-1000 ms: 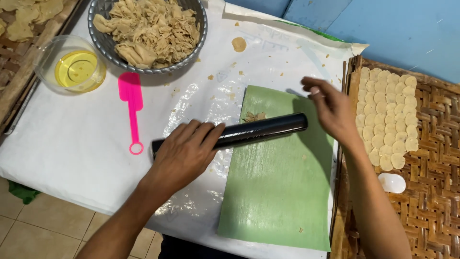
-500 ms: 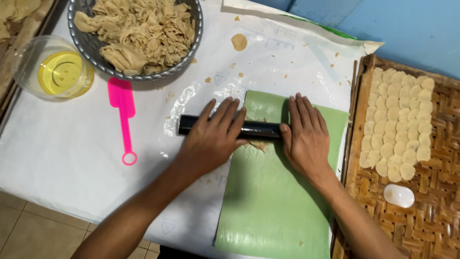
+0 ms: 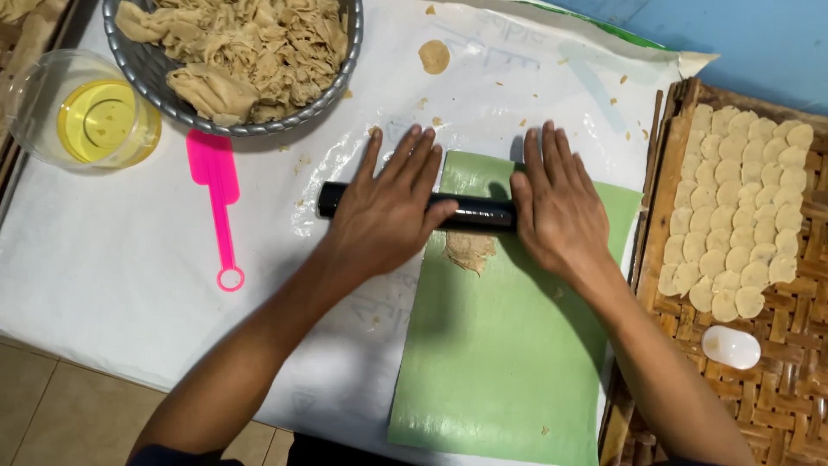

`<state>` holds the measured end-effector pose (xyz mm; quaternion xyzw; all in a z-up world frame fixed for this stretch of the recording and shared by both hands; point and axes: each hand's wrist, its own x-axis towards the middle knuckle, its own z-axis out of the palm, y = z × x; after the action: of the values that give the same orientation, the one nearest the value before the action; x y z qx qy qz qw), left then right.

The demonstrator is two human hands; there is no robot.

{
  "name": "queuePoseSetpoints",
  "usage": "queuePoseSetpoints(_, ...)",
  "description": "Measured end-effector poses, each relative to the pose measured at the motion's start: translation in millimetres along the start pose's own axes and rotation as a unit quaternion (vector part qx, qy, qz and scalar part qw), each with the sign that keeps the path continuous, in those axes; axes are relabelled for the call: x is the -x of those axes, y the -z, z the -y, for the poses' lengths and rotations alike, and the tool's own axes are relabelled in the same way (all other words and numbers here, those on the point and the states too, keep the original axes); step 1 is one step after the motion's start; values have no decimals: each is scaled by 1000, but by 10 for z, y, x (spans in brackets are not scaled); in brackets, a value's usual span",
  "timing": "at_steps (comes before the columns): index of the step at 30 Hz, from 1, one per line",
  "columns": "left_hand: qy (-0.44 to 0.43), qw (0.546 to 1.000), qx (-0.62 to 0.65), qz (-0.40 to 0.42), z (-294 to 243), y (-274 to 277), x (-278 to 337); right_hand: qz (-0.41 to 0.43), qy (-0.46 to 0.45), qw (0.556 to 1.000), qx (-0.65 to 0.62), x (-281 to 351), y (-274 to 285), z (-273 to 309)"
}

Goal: Preparing thin dough circles by peeling them from a template and flattening them with a rolling tool.

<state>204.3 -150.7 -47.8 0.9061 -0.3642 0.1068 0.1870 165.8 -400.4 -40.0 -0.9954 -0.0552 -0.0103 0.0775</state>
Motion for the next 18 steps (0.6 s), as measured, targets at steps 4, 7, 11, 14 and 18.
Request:
queuePoseSetpoints(4, -23, 999, -20, -37, -79, 27, 95, -42, -2, 999, -11, 154, 4, 131)
queuePoseSetpoints(7, -36, 996, -59, -52, -282, 131, 336, -117, 51, 991, 43, 465, -113, 198)
queuePoseSetpoints(11, -17, 999, -31, -27, -295, 98, 347, -105, 54, 992, 50, 471, -159, 114)
queuePoseSetpoints(14, -5, 999, -27, -20, -76, -62, 72, -41, 24, 998, 30, 119, -70, 21)
queuePoseSetpoints(18, 62, 990, 13, 124, 97, -24, -357, 43, -61, 995, -73, -219, 155, 53)
